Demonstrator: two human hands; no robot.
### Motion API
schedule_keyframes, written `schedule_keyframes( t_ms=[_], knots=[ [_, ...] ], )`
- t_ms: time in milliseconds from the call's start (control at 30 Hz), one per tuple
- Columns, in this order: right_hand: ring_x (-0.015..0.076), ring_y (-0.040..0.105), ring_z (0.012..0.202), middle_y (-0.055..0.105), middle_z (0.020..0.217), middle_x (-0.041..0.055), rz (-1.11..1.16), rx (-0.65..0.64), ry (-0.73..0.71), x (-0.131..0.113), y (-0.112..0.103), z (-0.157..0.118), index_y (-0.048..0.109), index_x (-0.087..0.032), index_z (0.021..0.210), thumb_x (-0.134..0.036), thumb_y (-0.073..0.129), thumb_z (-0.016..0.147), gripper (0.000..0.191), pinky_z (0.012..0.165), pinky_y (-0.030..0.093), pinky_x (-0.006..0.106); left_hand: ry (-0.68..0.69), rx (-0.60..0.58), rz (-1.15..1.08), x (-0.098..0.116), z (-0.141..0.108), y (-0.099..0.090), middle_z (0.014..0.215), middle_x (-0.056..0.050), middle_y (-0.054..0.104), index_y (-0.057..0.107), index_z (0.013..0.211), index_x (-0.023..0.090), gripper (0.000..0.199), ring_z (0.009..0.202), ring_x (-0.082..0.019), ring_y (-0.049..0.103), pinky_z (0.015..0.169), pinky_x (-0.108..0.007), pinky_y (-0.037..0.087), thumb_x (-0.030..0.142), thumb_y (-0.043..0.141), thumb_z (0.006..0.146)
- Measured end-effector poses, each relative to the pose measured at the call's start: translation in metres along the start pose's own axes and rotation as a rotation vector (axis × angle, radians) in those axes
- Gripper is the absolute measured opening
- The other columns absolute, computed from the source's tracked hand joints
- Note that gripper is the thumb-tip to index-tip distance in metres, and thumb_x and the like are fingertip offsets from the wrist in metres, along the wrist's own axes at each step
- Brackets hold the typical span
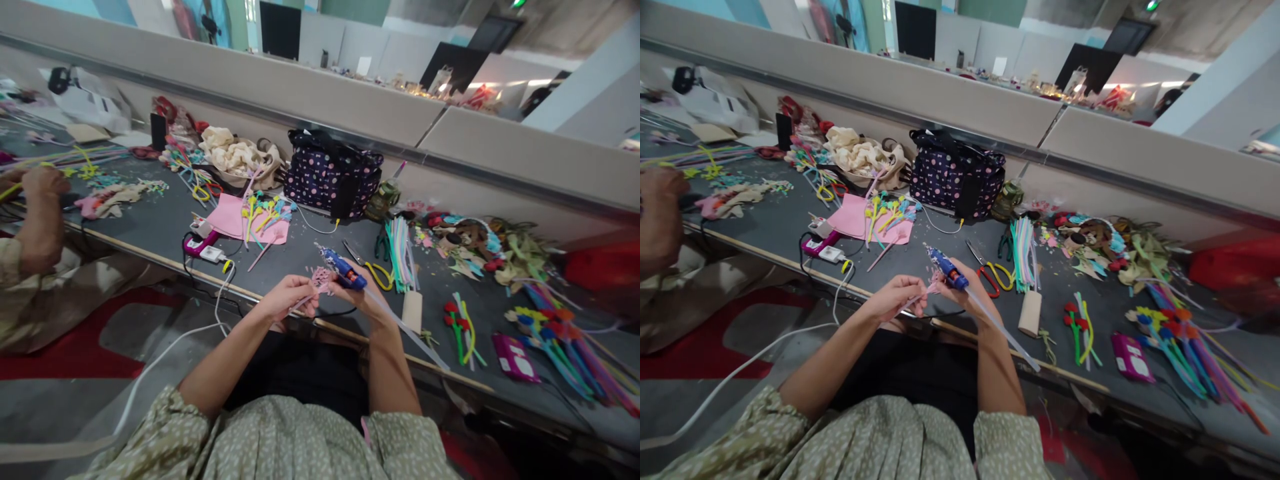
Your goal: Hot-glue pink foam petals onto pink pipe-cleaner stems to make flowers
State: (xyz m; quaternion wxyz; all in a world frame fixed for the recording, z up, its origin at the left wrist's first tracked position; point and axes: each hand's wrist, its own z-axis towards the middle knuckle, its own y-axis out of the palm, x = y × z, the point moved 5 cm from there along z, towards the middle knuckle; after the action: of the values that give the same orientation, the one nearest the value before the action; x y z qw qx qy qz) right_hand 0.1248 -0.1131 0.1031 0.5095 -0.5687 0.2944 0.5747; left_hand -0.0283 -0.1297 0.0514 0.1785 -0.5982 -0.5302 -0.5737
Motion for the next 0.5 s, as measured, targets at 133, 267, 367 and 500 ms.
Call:
schedule_keyframes(
  t_ms=[133,267,367,500],
  knots=[
    [0.0130,0.054,0.067,0.062,0.078,-0.0006,-0.055,0.007,-0.022,-0.0008,0.0007,-0.0005,0.058,-0.018,0.079,-0.028,0.068,0.071,0.016,0.063,0.043,0.023,0.007,0.003,0.010,0.0003,0.0004,-0.0005,0.062,-0.005,0.066,0.062,0.068,0.010,0.021,0.047,-0.013,0.062,0.050,-0.021,0.049,0.030,0.071,0.068],
    [0.0116,0.052,0.064,0.062,0.078,-0.0005,-0.071,0.018,-0.027,-0.0001,0.0009,-0.0010,0.057,-0.018,0.080,-0.026,0.065,0.072,0.014,0.060,0.042,0.022,0.012,0.000,0.009,0.0012,0.0001,0.0001,0.061,-0.005,0.066,0.062,0.068,0.011,0.022,0.047,-0.014,0.063,0.051,-0.022,0.049,0.031,0.071,0.068],
    [0.0111,0.052,0.063,0.062,0.077,-0.0009,-0.064,0.035,-0.023,0.0000,0.0011,-0.0011,0.057,-0.018,0.080,-0.025,0.064,0.071,0.014,0.060,0.041,0.022,0.010,0.001,0.010,0.0018,-0.0002,0.0006,0.062,-0.005,0.066,0.062,0.068,0.011,0.022,0.048,-0.014,0.063,0.051,-0.022,0.049,0.031,0.071,0.068],
    [0.0113,0.052,0.063,0.062,0.078,-0.0010,-0.055,0.044,-0.044,-0.0014,0.0014,-0.0012,0.056,-0.019,0.079,-0.024,0.064,0.071,0.012,0.060,0.042,0.022,0.015,0.003,0.005,0.0025,-0.0003,0.0006,0.062,-0.005,0.066,0.062,0.067,0.011,0.022,0.048,-0.014,0.063,0.051,-0.023,0.049,0.031,0.072,0.067]
  ],
)
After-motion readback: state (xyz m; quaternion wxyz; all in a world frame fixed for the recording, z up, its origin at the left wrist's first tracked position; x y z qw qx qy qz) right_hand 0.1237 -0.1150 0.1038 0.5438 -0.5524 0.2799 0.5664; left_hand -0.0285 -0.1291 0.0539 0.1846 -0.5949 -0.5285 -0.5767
